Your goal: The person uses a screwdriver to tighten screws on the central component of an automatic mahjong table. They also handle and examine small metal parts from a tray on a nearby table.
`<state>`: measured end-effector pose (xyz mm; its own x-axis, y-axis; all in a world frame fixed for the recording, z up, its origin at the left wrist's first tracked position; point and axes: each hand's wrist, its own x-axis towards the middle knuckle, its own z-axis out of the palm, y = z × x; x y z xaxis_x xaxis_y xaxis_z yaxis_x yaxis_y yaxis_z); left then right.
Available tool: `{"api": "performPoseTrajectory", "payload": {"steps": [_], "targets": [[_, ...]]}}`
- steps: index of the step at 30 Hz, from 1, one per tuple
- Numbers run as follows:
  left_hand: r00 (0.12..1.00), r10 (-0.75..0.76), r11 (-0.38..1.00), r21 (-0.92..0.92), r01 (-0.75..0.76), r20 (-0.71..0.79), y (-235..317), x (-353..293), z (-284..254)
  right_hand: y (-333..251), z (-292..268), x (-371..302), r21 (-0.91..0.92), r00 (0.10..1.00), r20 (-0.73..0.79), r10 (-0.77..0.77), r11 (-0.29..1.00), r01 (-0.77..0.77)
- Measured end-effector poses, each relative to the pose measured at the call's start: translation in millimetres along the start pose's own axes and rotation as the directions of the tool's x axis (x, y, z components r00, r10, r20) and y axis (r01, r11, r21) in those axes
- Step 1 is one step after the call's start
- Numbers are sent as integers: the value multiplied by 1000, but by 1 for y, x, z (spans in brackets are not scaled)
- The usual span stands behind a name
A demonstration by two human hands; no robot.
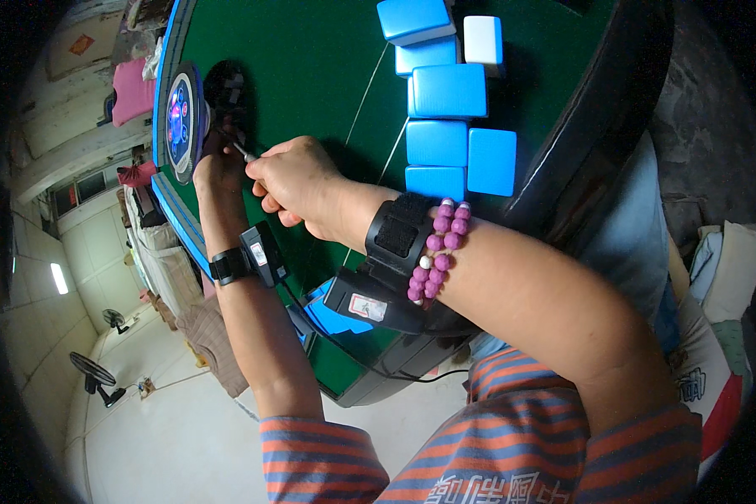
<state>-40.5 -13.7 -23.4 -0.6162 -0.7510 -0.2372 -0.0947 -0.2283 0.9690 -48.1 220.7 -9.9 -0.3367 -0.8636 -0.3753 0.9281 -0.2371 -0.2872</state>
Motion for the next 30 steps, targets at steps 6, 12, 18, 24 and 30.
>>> {"api": "performPoseTrajectory", "payload": {"steps": [6,12,18,24,30], "targets": [[996,66,998,-2,-66,-68,-3,-8,3,1,2,-3,-110,999,-23,-35,993,32],[994,44,996,-71,-52,-100,-5,-15,12,3,-1,-3,-123,999,-28,-46,992,42],[993,97,993,-55,-101,-63,-6,-16,5,4,3,-4,-122,999,-28,-46,992,42],[988,141,987,-66,-144,-58,-7,-18,8,5,1,-5,-134,998,-19,-62,989,59],[988,144,984,-96,-150,-63,-7,-22,9,5,2,-6,-134,997,-18,-71,989,68]]}}
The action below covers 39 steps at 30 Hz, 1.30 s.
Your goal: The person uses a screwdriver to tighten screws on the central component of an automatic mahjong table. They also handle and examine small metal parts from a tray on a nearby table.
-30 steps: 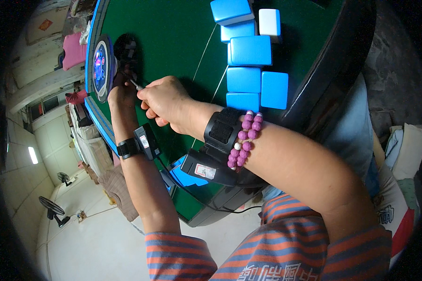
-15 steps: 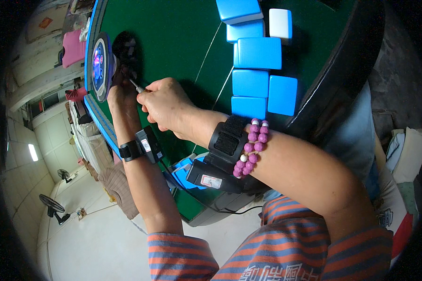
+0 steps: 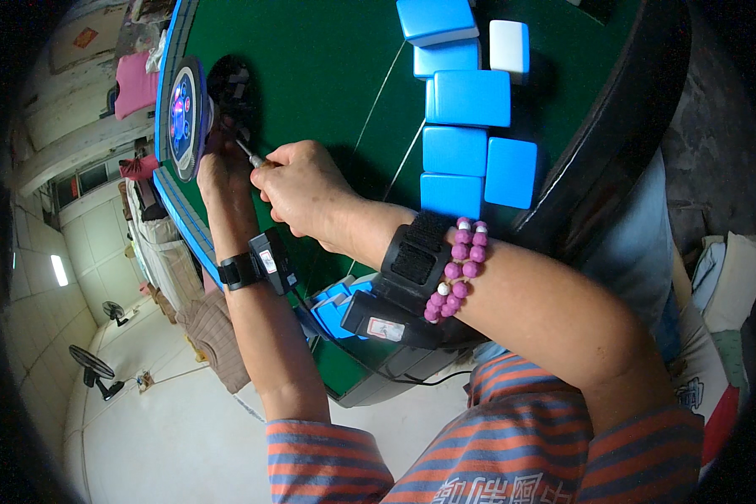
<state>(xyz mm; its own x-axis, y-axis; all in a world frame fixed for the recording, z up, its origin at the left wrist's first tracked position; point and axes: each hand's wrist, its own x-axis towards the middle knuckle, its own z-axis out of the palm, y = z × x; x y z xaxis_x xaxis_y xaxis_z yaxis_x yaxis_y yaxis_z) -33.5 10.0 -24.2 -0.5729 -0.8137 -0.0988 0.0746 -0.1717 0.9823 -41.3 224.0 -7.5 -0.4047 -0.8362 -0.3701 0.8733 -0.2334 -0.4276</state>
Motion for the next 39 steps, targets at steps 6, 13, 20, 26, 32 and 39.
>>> {"api": "performPoseTrajectory", "payload": {"steps": [6,13,20,26,32,39], "targets": [[1000,-21,1000,13,21,3,1,-1,2,-2,-2,-1,-27,1000,-4,21,999,-21],[983,-96,995,-14,100,158,5,9,-13,8,1,7,-7,999,-39,-6,1000,6],[988,-87,996,0,87,127,6,-4,0,27,-7,24,-44,983,-8,-184,982,184],[993,-106,994,-33,108,45,3,2,-2,28,-10,36,-346,930,-18,-368,875,340],[992,-108,994,0,108,68,5,6,-10,26,-7,38,-398,936,-18,-351,861,315],[992,-124,992,-1,124,36,5,-5,2,26,-13,39,-461,934,15,-358,826,324]]}}
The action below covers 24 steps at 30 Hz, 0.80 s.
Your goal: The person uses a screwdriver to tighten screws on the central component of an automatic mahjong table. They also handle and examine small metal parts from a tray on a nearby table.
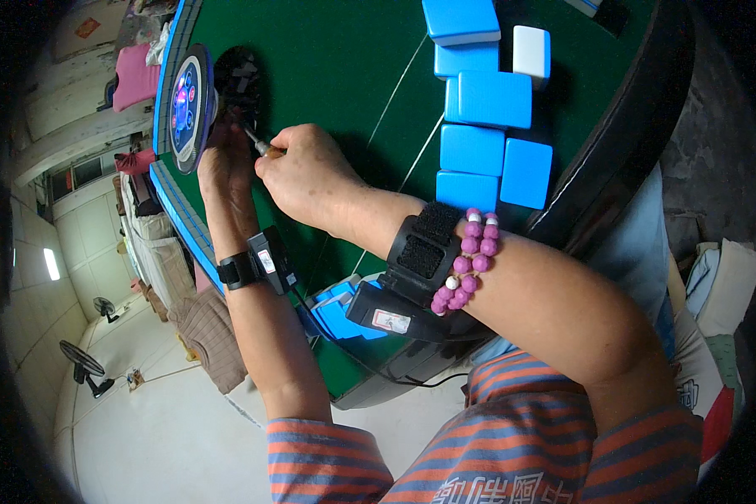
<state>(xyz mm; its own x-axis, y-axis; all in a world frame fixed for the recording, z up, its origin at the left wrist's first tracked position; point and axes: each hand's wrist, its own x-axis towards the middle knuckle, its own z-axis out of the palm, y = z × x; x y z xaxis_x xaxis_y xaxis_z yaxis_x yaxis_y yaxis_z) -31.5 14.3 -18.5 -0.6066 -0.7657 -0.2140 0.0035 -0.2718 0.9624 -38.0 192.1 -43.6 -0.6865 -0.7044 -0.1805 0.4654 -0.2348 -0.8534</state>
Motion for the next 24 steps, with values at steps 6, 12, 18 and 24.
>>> {"api": "performPoseTrajectory", "payload": {"steps": [6,12,18,24], "targets": [[1000,9,999,-40,-9,3,1,2,-5,-4,1,-2,-113,998,4,-59,992,59],[1000,23,999,-32,-23,2,-1,2,-1,-2,-3,0,-193,999,32,-40,980,45],[999,39,999,-24,-40,-18,-4,5,-3,-7,-5,-3,-188,999,22,-23,982,26],[996,85,996,-6,-86,-37,-5,2,-6,-33,-4,-18,-121,989,-5,145,982,-144]]}}
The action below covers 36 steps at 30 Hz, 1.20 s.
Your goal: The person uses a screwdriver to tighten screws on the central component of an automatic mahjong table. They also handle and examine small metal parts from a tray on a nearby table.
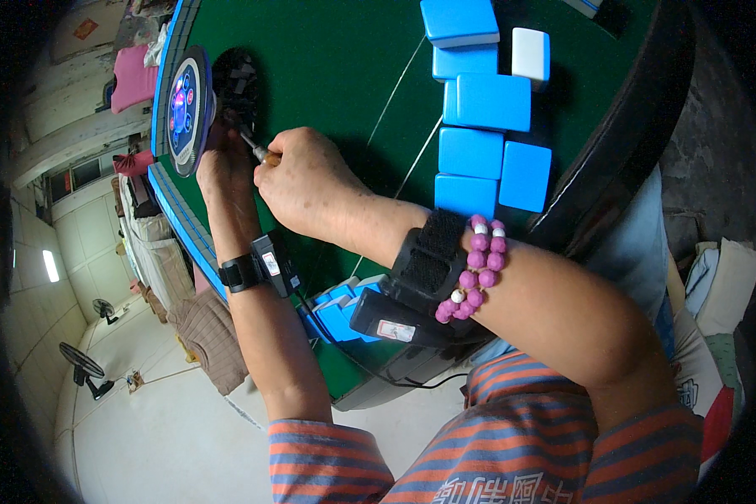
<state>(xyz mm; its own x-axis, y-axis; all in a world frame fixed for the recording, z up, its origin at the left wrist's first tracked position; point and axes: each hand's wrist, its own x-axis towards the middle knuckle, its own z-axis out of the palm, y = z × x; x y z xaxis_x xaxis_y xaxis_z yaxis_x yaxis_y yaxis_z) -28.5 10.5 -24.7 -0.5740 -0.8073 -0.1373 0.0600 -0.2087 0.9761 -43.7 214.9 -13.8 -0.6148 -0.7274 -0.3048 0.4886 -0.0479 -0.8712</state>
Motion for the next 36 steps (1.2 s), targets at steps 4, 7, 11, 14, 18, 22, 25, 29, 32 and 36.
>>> {"api": "performPoseTrajectory", "payload": {"steps": [4,7,11,14,18,22,25,29,32,36], "targets": [[999,13,1000,11,-12,-46,-2,-6,13,4,-4,-1,14,998,-16,-60,998,60],[999,-20,997,70,23,-51,0,-4,13,3,-5,2,-20,998,-40,-58,998,57],[999,32,965,259,-40,37,-1,1,5,-4,-6,4,-42,998,-59,-20,999,18],[981,50,969,229,-94,188,-1,-8,0,-11,-19,-13,-11,997,-74,-34,999,34],[969,76,786,584,-204,236,14,-29,-2,-50,-40,-61,264,989,9,146,954,-144],[981,35,886,448,-118,188,9,-30,-20,-58,-59,-79,158,988,37,152,975,-156],[953,124,486,820,-302,278,5,-23,-31,-65,-68,-89,-34,983,0,181,983,-181],[863,125,143,851,-505,490,-3,-6,-23,-70,-79,-99,-178,989,-47,140,973,-147],[746,174,-123,766,-631,643,-8,14,-8,-69,-88,-103,-238,988,-80,135,960,-151],[684,124,-353,676,-647,719,-2,28,-9,-67,-99,-111,-296,990,-60,127,945,-139]]}}
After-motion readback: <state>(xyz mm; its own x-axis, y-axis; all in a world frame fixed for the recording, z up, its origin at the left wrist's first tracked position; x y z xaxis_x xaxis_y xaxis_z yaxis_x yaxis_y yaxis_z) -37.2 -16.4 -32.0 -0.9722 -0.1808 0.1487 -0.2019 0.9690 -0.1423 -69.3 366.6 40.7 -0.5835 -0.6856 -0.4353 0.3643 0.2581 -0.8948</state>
